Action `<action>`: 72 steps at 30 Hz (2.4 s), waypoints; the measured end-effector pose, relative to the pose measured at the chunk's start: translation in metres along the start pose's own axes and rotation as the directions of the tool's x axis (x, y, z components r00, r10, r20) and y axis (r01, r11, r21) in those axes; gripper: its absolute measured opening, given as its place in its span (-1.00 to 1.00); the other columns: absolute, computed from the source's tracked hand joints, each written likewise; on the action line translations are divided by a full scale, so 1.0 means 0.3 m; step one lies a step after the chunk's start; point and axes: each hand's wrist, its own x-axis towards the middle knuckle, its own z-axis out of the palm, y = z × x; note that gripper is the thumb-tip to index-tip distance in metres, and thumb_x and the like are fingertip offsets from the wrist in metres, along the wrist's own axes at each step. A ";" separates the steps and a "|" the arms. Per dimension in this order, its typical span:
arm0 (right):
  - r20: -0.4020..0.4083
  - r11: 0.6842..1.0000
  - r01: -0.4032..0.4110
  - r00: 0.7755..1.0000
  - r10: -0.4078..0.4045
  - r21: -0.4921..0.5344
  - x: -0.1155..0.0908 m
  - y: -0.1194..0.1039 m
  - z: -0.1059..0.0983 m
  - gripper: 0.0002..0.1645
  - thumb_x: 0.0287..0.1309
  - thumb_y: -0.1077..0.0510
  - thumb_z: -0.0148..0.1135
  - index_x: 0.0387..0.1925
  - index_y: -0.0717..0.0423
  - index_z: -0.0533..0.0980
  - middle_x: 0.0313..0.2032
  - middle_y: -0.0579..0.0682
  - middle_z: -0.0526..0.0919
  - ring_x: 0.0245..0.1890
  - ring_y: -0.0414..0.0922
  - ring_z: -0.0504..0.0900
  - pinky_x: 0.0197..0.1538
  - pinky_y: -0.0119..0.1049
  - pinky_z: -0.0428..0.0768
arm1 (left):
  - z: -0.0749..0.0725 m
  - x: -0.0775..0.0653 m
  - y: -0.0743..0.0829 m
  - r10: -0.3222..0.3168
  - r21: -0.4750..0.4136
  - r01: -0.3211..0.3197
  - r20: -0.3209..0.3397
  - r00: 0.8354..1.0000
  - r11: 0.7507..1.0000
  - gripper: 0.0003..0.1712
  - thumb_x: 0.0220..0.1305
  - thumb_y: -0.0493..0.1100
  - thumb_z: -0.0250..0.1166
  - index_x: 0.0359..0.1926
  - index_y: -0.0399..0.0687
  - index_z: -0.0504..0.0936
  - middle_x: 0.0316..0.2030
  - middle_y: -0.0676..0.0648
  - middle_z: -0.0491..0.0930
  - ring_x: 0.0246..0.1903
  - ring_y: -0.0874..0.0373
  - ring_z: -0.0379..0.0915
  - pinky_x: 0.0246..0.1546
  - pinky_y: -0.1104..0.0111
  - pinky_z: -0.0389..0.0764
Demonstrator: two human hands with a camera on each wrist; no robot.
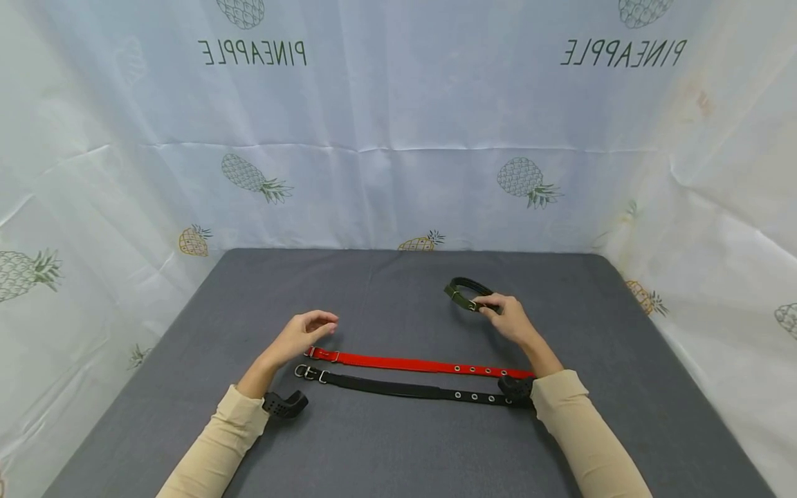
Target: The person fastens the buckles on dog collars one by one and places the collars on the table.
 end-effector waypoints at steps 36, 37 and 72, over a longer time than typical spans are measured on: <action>0.042 0.985 -0.024 0.999 0.031 -0.169 0.033 0.023 0.057 -0.73 0.19 0.34 0.22 -0.07 0.30 0.63 -0.11 0.33 0.68 -0.14 0.21 0.62 -0.12 0.05 0.60 | -0.007 0.006 -0.005 0.013 0.029 -0.013 0.008 1.000 1.000 -0.65 0.39 -0.21 0.15 0.07 -0.38 0.54 0.00 -0.37 0.61 -0.05 -0.17 0.59 -0.14 0.33 0.58; 0.045 0.985 -0.036 0.998 0.044 -0.168 0.034 0.024 0.058 -0.74 0.19 0.33 0.22 -0.08 0.30 0.63 -0.11 0.33 0.68 -0.12 0.22 0.62 -0.10 0.07 0.59 | -0.008 0.005 -0.004 0.014 0.025 -0.014 0.006 1.000 1.000 -0.65 0.39 -0.21 0.15 0.07 -0.39 0.54 0.00 -0.37 0.61 -0.05 -0.18 0.59 -0.14 0.32 0.58; 0.063 0.998 -0.027 0.998 0.030 -0.055 -0.064 0.028 -0.003 -0.75 0.20 0.23 0.27 -0.12 0.30 0.64 -0.16 0.26 0.72 -0.27 -0.22 0.69 -0.21 -0.31 0.67 | -0.041 -0.014 -0.046 0.047 0.095 -0.054 0.074 0.996 0.994 -0.65 0.37 -0.18 0.18 0.05 -0.36 0.56 -0.03 -0.32 0.64 -0.08 -0.11 0.59 -0.05 0.23 0.62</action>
